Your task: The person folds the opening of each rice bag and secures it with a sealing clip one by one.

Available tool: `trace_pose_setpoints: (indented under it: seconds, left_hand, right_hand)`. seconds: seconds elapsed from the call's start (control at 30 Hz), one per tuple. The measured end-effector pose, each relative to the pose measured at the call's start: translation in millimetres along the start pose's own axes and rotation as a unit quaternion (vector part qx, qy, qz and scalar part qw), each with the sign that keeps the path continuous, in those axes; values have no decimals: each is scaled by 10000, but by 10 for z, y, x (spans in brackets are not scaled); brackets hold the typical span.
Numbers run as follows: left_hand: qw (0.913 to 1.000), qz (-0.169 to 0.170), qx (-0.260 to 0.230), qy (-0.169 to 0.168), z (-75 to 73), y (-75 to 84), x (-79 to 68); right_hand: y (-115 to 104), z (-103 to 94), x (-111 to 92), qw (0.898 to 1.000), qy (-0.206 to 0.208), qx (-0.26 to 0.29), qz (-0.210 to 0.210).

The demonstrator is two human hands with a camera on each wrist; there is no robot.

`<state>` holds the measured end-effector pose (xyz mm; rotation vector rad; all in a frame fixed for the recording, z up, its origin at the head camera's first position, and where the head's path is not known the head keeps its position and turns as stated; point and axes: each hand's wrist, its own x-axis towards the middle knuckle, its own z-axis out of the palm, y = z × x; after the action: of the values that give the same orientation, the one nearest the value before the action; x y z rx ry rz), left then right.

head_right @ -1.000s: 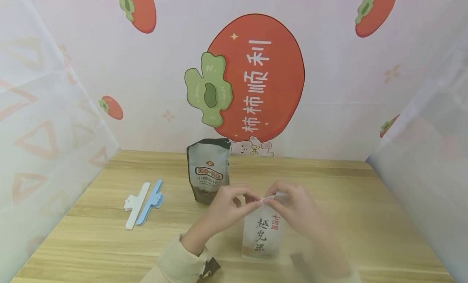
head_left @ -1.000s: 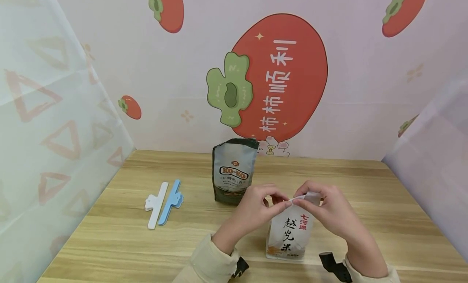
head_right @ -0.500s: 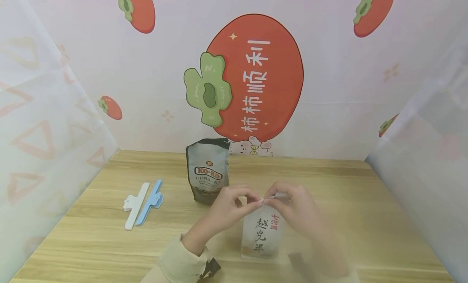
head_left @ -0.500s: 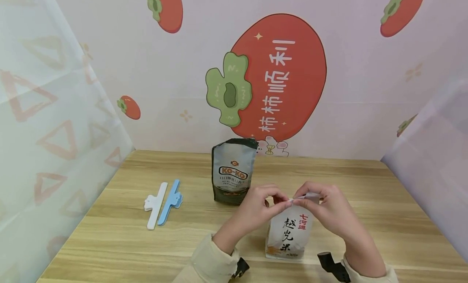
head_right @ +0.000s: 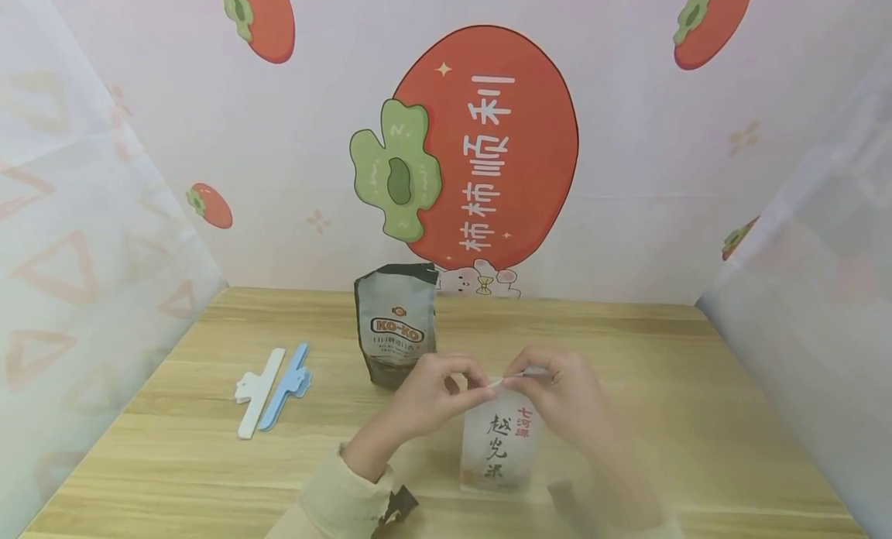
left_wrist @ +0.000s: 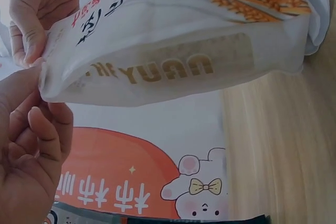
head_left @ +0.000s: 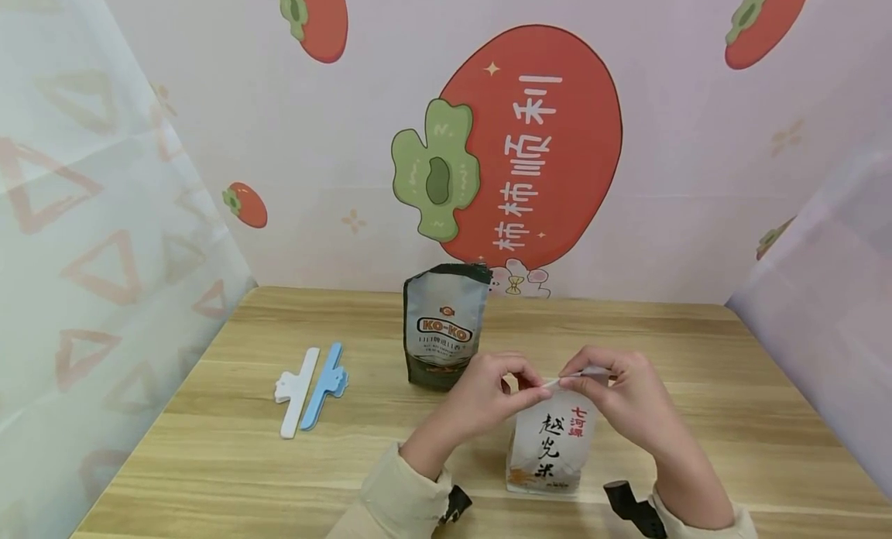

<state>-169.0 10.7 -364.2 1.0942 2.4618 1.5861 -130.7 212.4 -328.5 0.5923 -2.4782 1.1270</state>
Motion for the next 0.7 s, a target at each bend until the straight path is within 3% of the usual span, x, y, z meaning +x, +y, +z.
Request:
trace_pose_setpoints:
  seconds: [0.43,0.7]
  left_hand:
    - [9989,-226,69,-393,-80,6,-7]
    - [9996,-131,-7,-258,-59,4,3]
  right_hand:
    - [-32,-7,-10,10000,19,46,31]
    - [-70,-92,-4,9985,-396,-360,-124]
